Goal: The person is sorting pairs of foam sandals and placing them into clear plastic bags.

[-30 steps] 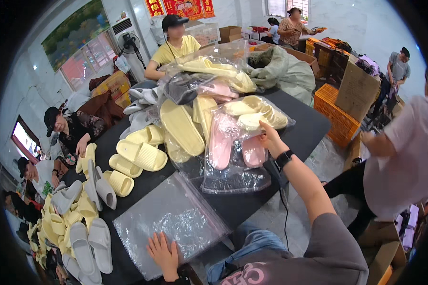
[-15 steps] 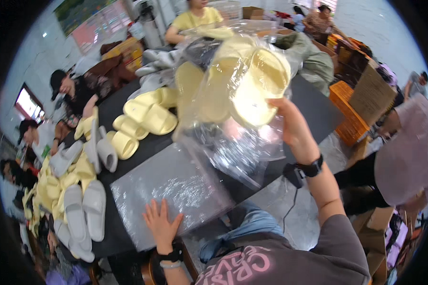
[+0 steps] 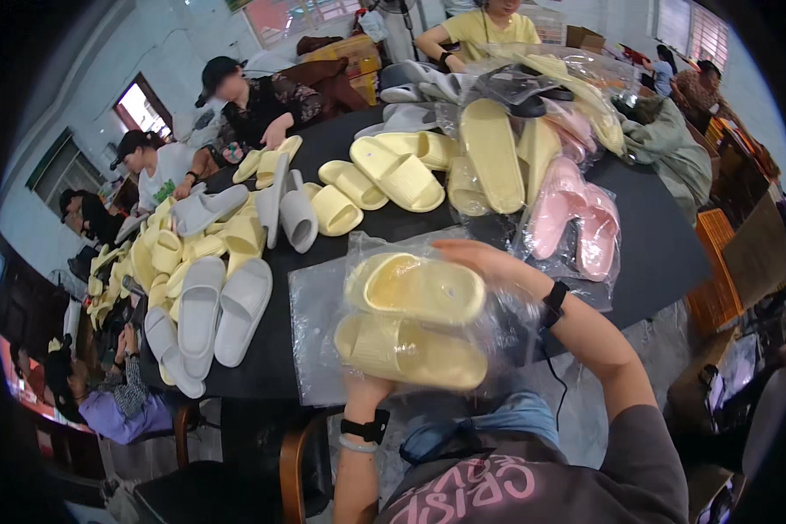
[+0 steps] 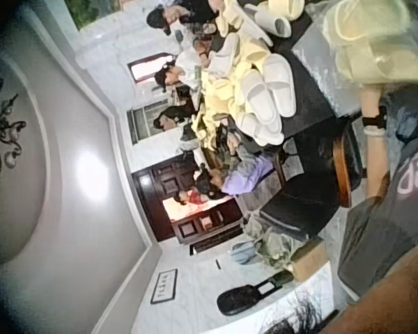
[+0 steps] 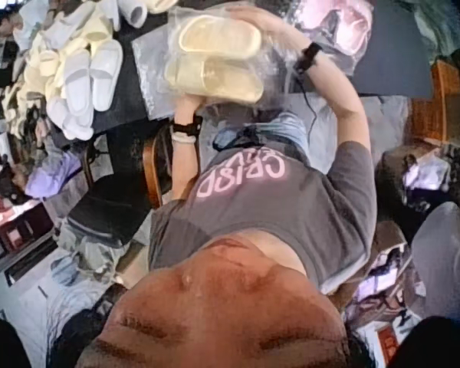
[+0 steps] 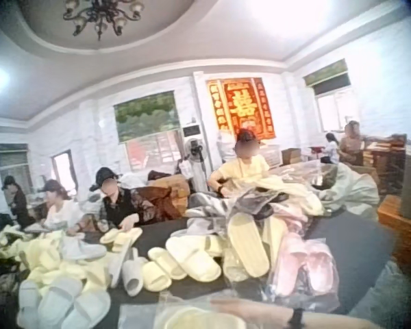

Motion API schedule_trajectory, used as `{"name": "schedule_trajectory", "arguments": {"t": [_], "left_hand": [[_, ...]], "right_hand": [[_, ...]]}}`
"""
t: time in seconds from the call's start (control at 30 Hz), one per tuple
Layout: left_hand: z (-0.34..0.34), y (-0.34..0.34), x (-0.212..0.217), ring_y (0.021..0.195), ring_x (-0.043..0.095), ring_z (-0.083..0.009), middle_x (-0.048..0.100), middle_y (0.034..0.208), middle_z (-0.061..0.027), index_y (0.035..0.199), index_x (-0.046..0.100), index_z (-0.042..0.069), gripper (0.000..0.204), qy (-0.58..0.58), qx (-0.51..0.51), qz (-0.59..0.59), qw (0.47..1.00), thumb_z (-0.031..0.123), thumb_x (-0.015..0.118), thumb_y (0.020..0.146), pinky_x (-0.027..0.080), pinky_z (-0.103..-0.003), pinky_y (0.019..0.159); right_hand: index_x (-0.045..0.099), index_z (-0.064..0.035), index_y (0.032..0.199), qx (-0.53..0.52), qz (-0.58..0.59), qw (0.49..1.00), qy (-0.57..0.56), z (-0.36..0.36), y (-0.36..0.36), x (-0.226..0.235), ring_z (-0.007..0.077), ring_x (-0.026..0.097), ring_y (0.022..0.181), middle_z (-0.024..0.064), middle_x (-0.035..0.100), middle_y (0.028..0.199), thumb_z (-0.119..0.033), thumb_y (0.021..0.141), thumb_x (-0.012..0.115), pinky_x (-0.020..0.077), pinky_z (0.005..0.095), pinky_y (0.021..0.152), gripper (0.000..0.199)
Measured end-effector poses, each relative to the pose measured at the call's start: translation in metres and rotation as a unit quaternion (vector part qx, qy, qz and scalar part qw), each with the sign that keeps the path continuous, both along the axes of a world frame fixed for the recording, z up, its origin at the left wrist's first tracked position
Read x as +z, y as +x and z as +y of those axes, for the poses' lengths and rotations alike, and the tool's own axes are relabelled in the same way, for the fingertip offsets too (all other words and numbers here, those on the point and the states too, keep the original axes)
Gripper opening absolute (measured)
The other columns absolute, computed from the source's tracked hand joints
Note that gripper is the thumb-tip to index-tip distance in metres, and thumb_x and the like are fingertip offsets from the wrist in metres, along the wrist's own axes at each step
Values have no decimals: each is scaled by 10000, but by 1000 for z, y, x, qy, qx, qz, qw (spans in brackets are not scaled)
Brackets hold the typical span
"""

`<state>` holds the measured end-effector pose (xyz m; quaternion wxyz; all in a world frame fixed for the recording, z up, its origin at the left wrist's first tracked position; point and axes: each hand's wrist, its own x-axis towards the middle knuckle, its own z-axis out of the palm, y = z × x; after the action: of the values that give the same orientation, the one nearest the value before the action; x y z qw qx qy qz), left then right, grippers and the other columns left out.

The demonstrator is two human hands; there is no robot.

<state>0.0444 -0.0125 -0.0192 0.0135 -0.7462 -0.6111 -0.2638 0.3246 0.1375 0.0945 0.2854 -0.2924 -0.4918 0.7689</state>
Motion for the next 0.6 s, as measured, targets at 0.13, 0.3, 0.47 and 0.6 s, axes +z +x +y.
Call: {"name": "schedule_trajectory", "arguments": {"t": [0.13, 0.3, 0.47, 0.6], "left_hand": [[1, 13, 27, 1292, 487, -287, 606, 1319, -57, 1283, 606, 210, 659, -80, -10, 15, 997, 493, 772, 711, 311, -502, 1100], [4, 7, 20, 1305, 464, -300, 572, 1366, -51, 1308, 595, 223, 709, -28, 3, 30, 999, 532, 764, 693, 298, -514, 1092], [3, 4, 31, 1333, 451, -296, 570, 1373, -58, 1322, 581, 197, 705, -58, 2, -9, 998, 515, 753, 717, 279, -489, 1121], [-4, 9, 32, 1312, 467, -308, 559, 1376, -89, 1332, 566, 170, 699, -39, -30, 17, 999, 431, 768, 716, 305, -501, 1105]], "right_hand": [[344, -42, 1481, -139, 165, 967, -137, 44, 31, -62, 307, 494, 1291, 195, 444, 1452, -484, 984, 497, 418, 445, 1056, 683], [252, -72, 1532, -200, 137, 962, -129, -1, 66, -51, 354, 308, 1429, 187, 203, 1598, -625, 938, 461, 294, 693, 1042, 837], [291, -92, 1515, -282, 162, 941, -96, -73, 72, -69, 343, 375, 1351, 134, 298, 1538, -603, 983, 381, 465, 553, 961, 743], [304, -110, 1503, -327, 128, 936, -26, -134, 69, -80, 311, 533, 1225, 154, 440, 1418, -409, 1017, 480, 510, 407, 951, 597]]}}
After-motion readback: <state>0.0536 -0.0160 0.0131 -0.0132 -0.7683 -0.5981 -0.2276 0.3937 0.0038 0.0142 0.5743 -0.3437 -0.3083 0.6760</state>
